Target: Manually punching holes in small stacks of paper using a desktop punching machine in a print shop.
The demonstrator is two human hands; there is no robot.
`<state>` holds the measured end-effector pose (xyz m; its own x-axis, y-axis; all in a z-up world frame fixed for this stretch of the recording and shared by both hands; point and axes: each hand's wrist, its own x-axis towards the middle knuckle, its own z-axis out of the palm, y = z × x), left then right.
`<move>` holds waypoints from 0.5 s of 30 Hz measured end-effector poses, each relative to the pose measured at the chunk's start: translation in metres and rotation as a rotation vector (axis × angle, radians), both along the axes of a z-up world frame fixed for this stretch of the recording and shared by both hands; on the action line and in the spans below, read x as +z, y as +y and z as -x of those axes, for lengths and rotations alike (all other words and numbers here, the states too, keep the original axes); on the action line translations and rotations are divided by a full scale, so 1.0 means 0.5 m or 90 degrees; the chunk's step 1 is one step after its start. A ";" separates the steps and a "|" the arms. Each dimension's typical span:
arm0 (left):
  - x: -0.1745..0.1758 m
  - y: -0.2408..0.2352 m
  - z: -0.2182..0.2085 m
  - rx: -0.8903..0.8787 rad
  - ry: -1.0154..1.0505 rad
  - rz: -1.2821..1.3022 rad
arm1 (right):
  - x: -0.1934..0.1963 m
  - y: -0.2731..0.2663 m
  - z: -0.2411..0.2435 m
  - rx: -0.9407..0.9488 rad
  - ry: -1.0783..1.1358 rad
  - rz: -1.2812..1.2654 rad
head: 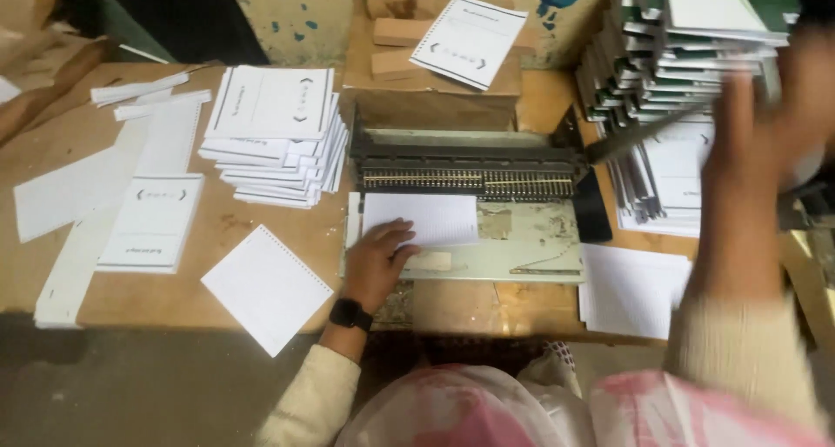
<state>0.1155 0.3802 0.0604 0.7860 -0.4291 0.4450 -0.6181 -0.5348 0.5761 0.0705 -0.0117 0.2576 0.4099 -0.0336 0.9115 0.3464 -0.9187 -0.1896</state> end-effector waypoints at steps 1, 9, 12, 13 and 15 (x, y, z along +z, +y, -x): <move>0.000 0.002 -0.010 0.010 0.002 0.001 | -0.069 0.008 0.063 0.010 0.002 0.001; 0.002 0.003 -0.002 -0.018 0.005 0.035 | -0.476 0.095 0.371 -0.302 0.282 0.098; -0.020 0.005 -0.004 -0.002 0.012 0.001 | -0.480 0.027 0.362 -0.286 0.157 0.111; -0.027 0.001 -0.029 0.011 0.000 0.010 | -0.448 -0.020 0.321 -0.276 0.142 0.118; -0.062 0.005 -0.022 -0.002 -0.034 -0.022 | -0.393 -0.097 0.297 -0.337 0.035 0.156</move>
